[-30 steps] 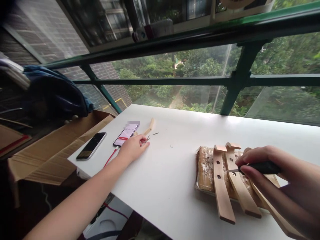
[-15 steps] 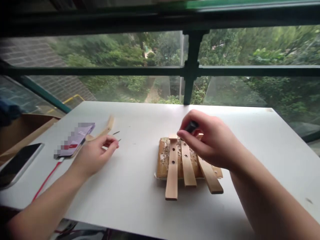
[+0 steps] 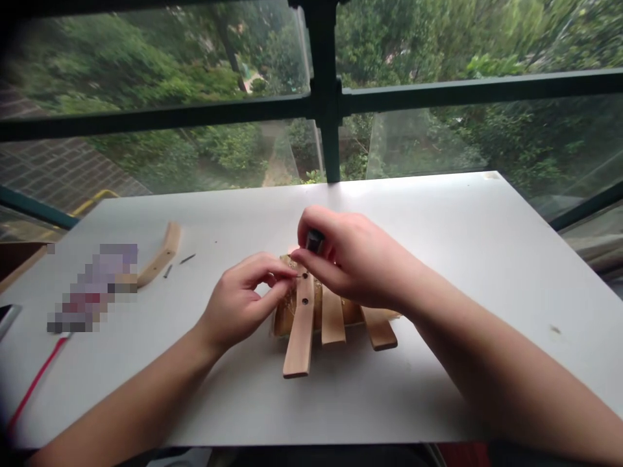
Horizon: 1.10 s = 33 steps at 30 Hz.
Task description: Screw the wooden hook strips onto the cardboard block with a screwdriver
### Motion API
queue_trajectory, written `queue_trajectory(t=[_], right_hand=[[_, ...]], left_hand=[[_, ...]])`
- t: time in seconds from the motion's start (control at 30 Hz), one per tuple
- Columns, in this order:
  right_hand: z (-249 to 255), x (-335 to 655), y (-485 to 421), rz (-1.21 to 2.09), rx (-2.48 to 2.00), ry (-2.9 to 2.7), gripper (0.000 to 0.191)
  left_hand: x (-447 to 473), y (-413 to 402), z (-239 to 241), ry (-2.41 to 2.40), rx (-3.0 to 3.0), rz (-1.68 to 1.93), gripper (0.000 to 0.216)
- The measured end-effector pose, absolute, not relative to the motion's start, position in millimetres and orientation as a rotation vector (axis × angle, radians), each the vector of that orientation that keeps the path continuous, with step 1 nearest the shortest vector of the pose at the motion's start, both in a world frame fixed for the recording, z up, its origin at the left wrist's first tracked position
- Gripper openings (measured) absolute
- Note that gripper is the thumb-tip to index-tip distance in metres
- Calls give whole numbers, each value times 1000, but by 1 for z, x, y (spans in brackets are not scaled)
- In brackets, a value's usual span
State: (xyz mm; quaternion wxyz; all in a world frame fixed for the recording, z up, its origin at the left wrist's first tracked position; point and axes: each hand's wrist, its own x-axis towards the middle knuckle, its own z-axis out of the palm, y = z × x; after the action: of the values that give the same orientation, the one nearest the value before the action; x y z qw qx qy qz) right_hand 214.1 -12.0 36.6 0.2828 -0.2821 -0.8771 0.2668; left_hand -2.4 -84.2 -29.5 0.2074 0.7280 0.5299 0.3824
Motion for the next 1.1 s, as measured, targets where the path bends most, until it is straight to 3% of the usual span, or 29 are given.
queue_trajectory(t=[0.47,0.87,1.1], right_hand=[[37,216,-10,658,-841,-2316,10],[33,216,-10,718,-814,-2345,11],[28,213,-9,728,-815,-2376,14]], left_hand=[[3,-74,-18,1597,2238,789,16],[9,-75,-26,1658,1912,955,5],[10,-72,-34,1566,1959,1008,13]])
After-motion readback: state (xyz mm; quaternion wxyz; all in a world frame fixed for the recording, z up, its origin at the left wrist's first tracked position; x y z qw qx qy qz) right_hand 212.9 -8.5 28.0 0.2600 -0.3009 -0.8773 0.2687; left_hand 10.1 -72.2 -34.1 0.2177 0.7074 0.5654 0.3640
